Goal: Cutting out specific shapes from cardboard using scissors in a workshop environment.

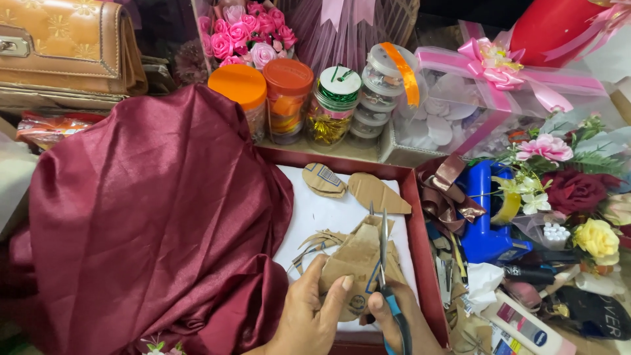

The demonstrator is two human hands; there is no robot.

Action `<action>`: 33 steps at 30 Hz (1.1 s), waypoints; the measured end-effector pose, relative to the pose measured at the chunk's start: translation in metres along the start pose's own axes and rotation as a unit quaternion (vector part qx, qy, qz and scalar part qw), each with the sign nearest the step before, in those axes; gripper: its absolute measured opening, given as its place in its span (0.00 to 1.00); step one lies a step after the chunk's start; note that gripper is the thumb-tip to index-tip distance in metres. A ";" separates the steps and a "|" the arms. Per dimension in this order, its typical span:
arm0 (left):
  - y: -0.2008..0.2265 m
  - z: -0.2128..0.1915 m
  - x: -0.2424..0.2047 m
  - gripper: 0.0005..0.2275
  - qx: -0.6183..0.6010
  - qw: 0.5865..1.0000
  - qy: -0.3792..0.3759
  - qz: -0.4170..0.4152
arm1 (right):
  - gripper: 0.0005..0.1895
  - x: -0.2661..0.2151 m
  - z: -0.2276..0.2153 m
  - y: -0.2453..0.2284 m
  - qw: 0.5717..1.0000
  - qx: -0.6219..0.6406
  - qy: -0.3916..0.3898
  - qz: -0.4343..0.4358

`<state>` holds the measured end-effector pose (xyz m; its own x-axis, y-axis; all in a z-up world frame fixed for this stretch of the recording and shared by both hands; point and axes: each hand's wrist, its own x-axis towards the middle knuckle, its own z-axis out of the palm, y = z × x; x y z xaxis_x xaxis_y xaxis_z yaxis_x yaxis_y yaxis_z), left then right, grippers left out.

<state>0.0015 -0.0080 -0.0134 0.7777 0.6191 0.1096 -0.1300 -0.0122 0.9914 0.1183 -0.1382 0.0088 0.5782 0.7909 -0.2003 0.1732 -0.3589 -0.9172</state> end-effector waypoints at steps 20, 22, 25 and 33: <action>0.007 -0.010 -0.024 0.05 0.031 0.996 -0.031 -0.083 | 0.30 -0.040 0.023 0.013 0.973 0.056 0.187 0.124; 0.010 -0.013 -0.024 0.05 0.027 0.995 -0.033 -0.088 | 0.33 -0.031 0.012 0.015 0.980 0.049 0.168 0.093; 0.018 -0.021 -0.020 0.06 0.006 0.996 -0.063 -0.060 | 0.39 -0.016 -0.014 -0.002 0.997 0.036 -0.039 0.064; 0.021 -0.043 -0.021 0.13 0.052 0.982 -0.165 -0.081 | 0.44 -0.029 -0.031 -0.003 0.992 -0.012 -0.092 0.084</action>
<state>-0.0437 0.0126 0.0020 0.9421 0.3315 -0.0501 0.0619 -0.0253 0.9978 0.1260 -0.1758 0.0279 0.4453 0.7957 -0.4106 0.1068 -0.5025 -0.8580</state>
